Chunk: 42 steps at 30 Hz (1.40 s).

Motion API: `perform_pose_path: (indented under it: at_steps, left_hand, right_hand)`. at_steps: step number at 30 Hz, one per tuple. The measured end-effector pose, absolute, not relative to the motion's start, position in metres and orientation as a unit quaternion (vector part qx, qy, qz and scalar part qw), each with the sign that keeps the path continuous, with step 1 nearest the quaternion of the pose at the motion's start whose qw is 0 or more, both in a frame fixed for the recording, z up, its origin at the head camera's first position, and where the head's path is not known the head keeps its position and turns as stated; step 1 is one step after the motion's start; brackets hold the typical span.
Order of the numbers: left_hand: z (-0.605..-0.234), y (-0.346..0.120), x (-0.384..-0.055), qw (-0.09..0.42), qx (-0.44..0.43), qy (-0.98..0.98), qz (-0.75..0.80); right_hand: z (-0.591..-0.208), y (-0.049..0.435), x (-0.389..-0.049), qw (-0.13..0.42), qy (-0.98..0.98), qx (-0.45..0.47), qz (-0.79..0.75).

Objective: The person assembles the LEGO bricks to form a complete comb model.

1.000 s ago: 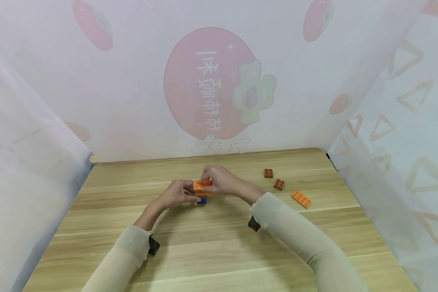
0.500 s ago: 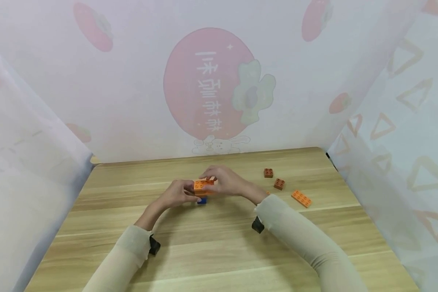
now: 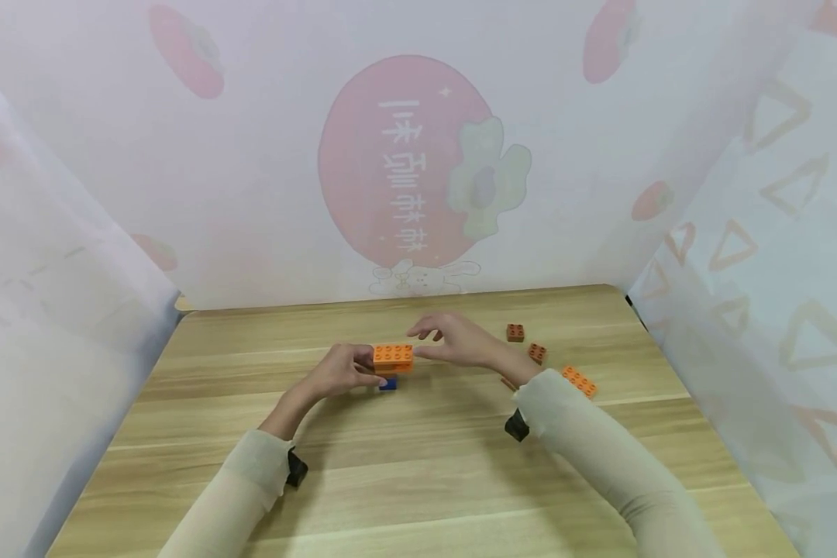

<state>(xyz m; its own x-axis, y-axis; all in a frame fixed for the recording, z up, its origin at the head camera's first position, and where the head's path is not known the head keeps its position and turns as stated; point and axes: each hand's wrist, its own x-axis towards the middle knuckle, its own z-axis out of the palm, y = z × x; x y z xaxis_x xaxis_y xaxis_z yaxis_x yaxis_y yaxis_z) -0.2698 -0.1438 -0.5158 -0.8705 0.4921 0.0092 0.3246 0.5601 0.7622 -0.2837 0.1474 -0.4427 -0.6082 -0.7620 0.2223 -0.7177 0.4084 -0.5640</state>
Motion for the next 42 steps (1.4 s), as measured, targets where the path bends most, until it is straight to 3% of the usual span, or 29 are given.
perform_pose_path:
  at_steps: [16, 34, 42]
  left_hand:
    - [-0.517, -0.143, -0.269, 0.105, 0.223, 0.880, 0.406]
    - [-0.516, -0.143, -0.268, 0.105, 0.223, 0.879, 0.409]
    - [-0.515, -0.142, -0.266, 0.106, 0.216, 0.880, 0.409]
  right_hand:
    - [-0.441, 0.197, -0.287, 0.049, 0.856, -0.400, -0.325]
    - [-0.460, 0.268, -0.295, 0.027, 0.872, -0.389, -0.295]
    - [-0.465, 0.295, -0.298, 0.069, 0.876, -0.365, -0.307]
